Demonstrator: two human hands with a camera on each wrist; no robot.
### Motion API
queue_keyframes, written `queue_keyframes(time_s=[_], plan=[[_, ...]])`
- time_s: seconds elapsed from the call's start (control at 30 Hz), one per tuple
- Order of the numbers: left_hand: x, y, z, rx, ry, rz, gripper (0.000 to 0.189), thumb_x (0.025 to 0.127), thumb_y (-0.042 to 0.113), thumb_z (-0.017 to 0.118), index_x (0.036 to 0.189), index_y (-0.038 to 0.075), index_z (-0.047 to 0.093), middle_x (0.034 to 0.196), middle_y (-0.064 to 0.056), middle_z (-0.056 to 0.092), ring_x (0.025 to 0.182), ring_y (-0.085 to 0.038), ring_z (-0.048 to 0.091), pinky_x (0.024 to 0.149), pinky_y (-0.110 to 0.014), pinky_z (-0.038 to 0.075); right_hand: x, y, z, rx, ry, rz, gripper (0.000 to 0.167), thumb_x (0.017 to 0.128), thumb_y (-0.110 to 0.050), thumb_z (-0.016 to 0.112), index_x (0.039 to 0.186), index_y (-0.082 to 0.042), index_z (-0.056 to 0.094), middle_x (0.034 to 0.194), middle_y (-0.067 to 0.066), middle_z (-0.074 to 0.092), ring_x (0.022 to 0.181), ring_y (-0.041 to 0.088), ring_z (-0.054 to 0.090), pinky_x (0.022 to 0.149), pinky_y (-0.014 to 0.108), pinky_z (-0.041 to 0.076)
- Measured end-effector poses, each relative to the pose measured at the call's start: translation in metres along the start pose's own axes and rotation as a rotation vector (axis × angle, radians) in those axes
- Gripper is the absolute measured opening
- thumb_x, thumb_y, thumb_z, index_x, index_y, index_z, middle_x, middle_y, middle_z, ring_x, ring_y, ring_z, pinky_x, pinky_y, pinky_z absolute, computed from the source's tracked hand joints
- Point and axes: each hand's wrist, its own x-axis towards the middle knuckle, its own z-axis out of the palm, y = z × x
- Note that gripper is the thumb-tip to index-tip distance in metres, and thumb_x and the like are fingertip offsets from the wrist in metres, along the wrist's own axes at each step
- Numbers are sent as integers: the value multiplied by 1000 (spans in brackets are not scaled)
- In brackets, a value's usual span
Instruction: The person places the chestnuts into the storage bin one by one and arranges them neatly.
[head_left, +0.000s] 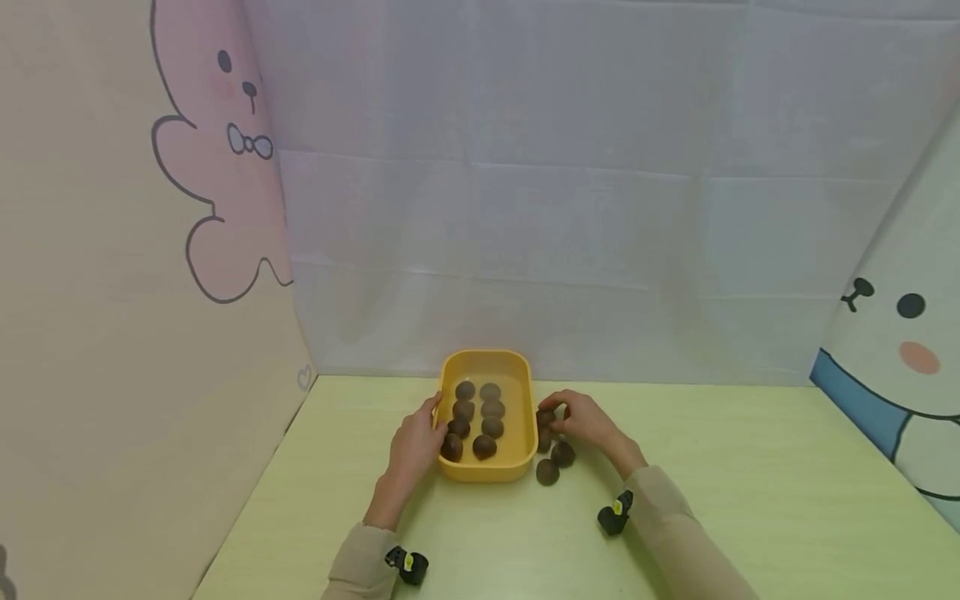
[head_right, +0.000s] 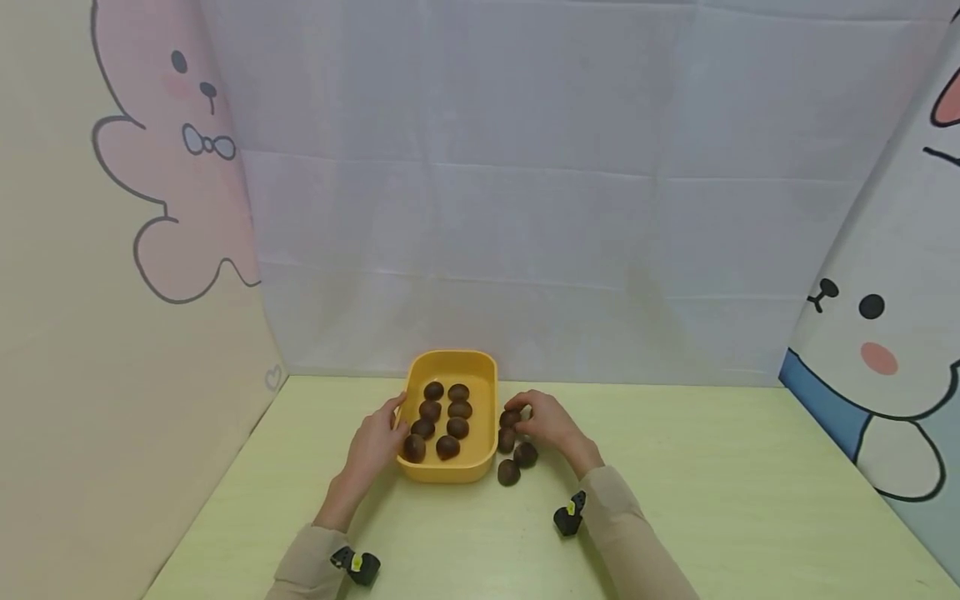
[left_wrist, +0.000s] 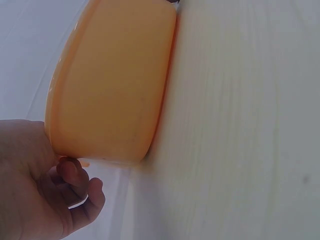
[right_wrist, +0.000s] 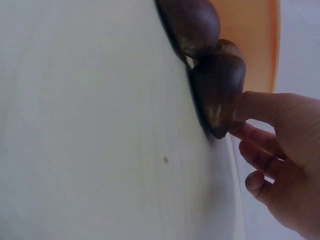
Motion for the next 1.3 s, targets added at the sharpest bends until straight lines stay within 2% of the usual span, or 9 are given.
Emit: queue_keyframes(time_s=[0.1, 0.33, 0.57, 0.77, 1.03, 1.3], plan=[[-1, 1, 0, -4, -3, 0, 51, 94, 11, 57, 144, 5, 51, 66, -2, 44, 53, -14, 38, 47, -28, 32, 0, -1, -3, -25, 39, 3, 33, 77, -6, 74, 110, -7, 72, 105, 9, 70, 86, 20, 57, 73, 29, 45], [-1, 2, 0, 1, 4, -4, 51, 94, 10, 57, 144, 4, 51, 67, -3, 44, 53, -14, 38, 48, -28, 32, -1, -13, -17, -15, 106, 36, 32, 81, -13, 73, 114, -9, 72, 108, 9, 68, 78, 17, 52, 69, 31, 44], [0, -1, 3, -7, 7, 2, 51, 93, 10, 58, 143, 5, 52, 66, -2, 44, 53, -14, 37, 47, -28, 31, 2, -25, -26, 6, 162, 23, 32, 84, -15, 75, 116, -10, 71, 110, 8, 68, 76, 16, 50, 66, 30, 42], [0, 1, 1, 3, 6, -4, 51, 94, 11, 59, 144, 5, 51, 67, -2, 45, 54, -15, 39, 48, -28, 32, 11, -41, -31, 4, 200, 0, 32, 85, -17, 75, 117, -12, 71, 110, 6, 68, 78, 17, 49, 69, 31, 42], [0, 3, 1, 14, 4, -11, 51, 94, 11, 59, 144, 6, 51, 67, -2, 45, 54, -15, 39, 48, -28, 33, 33, -53, -26, -14, 181, -45, 31, 87, -20, 74, 116, -11, 71, 109, 7, 69, 84, 19, 53, 73, 34, 43], [1, 2, 2, 21, 14, -5, 50, 93, 11, 59, 143, 6, 52, 68, -3, 45, 53, -14, 39, 47, -28, 32, 56, -51, -8, -35, 133, -51, 25, 84, -19, 74, 108, -11, 73, 104, 7, 69, 95, 28, 62, 80, 39, 48]])
